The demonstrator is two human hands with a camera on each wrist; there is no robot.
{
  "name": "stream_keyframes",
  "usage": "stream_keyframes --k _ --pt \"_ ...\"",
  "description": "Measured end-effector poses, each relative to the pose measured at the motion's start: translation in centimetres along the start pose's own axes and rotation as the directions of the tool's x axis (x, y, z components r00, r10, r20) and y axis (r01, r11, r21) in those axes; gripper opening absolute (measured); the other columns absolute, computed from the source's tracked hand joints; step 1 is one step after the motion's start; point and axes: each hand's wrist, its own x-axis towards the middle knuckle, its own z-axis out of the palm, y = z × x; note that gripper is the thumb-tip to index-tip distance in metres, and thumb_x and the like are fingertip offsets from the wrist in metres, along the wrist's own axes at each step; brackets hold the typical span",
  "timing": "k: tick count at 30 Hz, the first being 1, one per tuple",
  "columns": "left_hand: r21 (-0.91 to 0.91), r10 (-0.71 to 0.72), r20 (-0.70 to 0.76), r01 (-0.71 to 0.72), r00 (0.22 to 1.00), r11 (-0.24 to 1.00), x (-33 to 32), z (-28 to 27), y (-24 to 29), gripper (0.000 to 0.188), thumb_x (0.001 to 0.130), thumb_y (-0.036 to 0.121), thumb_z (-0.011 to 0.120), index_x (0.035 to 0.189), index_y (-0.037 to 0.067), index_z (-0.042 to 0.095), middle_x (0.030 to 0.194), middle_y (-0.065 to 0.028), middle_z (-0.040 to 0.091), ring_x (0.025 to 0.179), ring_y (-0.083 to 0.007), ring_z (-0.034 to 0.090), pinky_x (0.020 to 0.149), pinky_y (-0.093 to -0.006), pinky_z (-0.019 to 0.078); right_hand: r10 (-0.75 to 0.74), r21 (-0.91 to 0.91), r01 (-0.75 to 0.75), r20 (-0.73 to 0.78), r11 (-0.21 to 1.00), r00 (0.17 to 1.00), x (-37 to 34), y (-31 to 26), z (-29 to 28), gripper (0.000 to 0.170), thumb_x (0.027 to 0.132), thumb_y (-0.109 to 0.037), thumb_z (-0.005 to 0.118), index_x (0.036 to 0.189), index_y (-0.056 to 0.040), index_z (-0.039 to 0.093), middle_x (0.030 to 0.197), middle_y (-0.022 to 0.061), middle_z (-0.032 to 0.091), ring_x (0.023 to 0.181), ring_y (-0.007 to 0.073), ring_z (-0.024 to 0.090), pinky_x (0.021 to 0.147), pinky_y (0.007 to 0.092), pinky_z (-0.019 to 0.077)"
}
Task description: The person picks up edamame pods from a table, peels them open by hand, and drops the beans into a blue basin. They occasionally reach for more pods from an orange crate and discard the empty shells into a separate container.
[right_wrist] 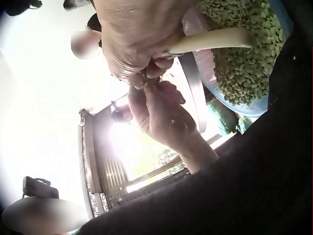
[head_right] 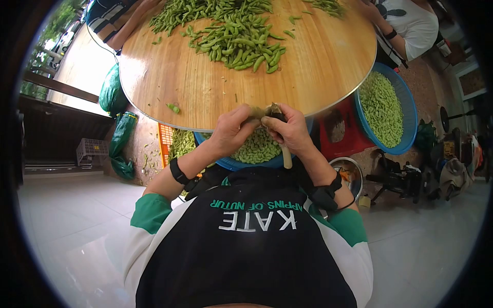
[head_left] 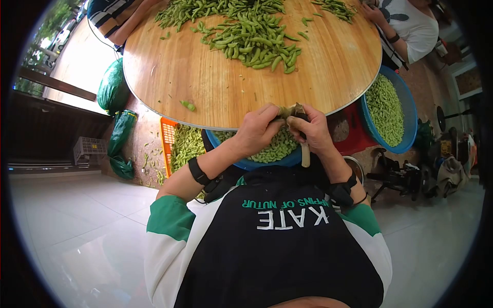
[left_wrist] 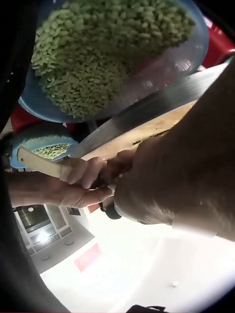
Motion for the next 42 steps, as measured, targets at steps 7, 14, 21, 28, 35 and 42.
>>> stream_keyframes --k 7,14,21,28,35,42 --pt "-0.033 -0.115 0.054 0.117 0.992 0.993 -0.2 0.5 -0.6 0.013 0.080 0.004 0.061 0.087 0.000 0.051 0.081 -0.0174 0.055 0.073 -0.0347 0.058 0.060 -0.0380 0.0446 -0.001 -0.076 0.001 0.001 0.997 1.000 -0.7 0.3 0.2 0.014 0.086 -0.007 0.066 0.095 -0.0024 0.056 0.061 -0.0009 0.051 0.045 0.0044 0.042 0.040 0.0199 0.0300" --pt "-0.205 -0.397 0.047 0.398 0.917 0.894 0.3 -2.5 0.8 0.012 0.079 0.006 0.061 0.086 -0.001 0.054 0.074 -0.0154 0.059 0.065 -0.0243 0.059 0.059 -0.0359 0.0458 -0.057 -0.431 0.091 0.091 0.898 0.994 -1.9 -1.0 -0.3 0.015 0.083 -0.004 0.066 0.096 -0.0016 0.060 0.078 -0.0004 0.058 0.066 0.0057 0.051 0.061 0.0201 0.0413" --pt "0.850 -0.356 0.088 0.117 0.930 0.514 -2.6 -13.4 1.0 0.015 0.084 0.018 0.059 0.091 0.004 0.061 0.082 -0.0174 0.061 0.078 -0.0354 0.061 0.068 -0.0446 0.0467 -0.133 -0.501 0.319 0.370 0.804 0.919 -2.6 0.6 0.1 0.016 0.082 -0.005 0.063 0.097 0.0009 0.061 0.080 0.0038 0.058 0.071 0.0108 0.053 0.065 0.0262 0.0435" --pt "0.436 -0.074 -0.003 0.068 0.997 0.897 5.6 -5.8 -2.8 0.013 0.085 0.014 0.058 0.092 0.003 0.061 0.087 -0.0184 0.058 0.082 -0.0368 0.058 0.072 -0.0448 0.0469 -0.027 -0.410 0.109 0.200 0.906 0.979 -2.0 0.3 0.7 0.023 0.091 -0.011 0.056 0.110 0.0013 0.057 0.083 0.0031 0.059 0.064 0.0073 0.052 0.057 0.0228 0.0429" --pt "0.642 -0.099 0.041 0.050 0.994 0.765 11.2 0.1 -7.9 0.014 0.081 0.010 0.057 0.089 -0.001 0.058 0.086 -0.0227 0.058 0.081 -0.0381 0.059 0.075 -0.0432 0.0490 0.026 -0.084 -0.022 0.040 0.996 0.999 -2.1 0.6 -0.8 0.033 0.096 -0.011 0.047 0.127 -0.0001 0.047 0.083 0.0046 0.059 0.056 0.0047 0.046 0.047 0.0189 0.0365" --pt "0.634 0.116 -0.101 -0.026 0.988 0.773 8.0 -1.3 -6.4 0.012 0.081 0.008 0.056 0.088 -0.002 0.057 0.084 -0.0180 0.059 0.074 -0.0331 0.060 0.069 -0.0426 0.0502 0.016 0.138 -0.013 -0.026 0.990 1.000 -0.1 0.0 -0.9 0.035 0.097 -0.013 0.045 0.130 -0.0017 0.044 0.081 0.0053 0.057 0.055 0.0058 0.045 0.044 0.0190 0.0377"
